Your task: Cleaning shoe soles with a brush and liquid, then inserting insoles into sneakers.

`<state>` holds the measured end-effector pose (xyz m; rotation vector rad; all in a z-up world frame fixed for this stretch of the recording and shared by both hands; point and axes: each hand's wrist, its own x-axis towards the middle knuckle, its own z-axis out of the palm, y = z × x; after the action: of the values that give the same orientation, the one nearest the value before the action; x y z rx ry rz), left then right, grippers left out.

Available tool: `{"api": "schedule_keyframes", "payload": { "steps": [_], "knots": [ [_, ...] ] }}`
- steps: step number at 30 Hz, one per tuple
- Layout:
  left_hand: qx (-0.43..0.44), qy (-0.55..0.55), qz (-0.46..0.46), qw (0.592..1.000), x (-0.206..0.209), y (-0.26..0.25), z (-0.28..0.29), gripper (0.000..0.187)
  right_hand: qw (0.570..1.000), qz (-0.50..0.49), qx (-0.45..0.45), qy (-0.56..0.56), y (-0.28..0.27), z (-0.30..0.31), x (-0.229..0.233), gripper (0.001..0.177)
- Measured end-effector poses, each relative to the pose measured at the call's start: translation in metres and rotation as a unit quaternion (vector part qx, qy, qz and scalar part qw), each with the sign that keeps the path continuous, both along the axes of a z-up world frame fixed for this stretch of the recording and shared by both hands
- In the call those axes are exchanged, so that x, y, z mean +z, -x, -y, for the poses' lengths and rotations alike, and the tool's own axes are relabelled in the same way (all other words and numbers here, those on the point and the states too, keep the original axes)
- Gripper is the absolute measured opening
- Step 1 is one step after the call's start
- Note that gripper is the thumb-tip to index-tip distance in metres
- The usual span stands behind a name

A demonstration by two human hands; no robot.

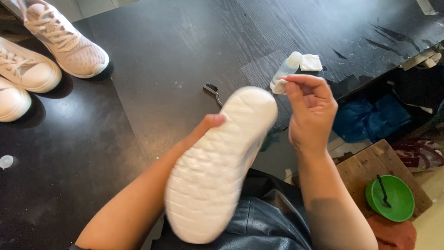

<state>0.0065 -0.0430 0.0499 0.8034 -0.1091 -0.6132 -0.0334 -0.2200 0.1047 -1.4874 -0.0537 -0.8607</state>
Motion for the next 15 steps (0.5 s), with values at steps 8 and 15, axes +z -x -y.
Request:
{"api": "schedule_keyframes", "payload": {
  "steps": [8,15],
  "knots": [
    [0.001,-0.144,0.149,0.978,0.016,0.038,-0.008,0.119,0.998,-0.030,0.020,0.055,0.012,-0.020,0.015,0.010],
    [-0.117,-0.265,0.374,0.881,-0.042,-0.002,-0.031,0.114,0.994,-0.061,0.087,-0.019,0.035,-0.028,-0.008,0.009]
  ]
}}
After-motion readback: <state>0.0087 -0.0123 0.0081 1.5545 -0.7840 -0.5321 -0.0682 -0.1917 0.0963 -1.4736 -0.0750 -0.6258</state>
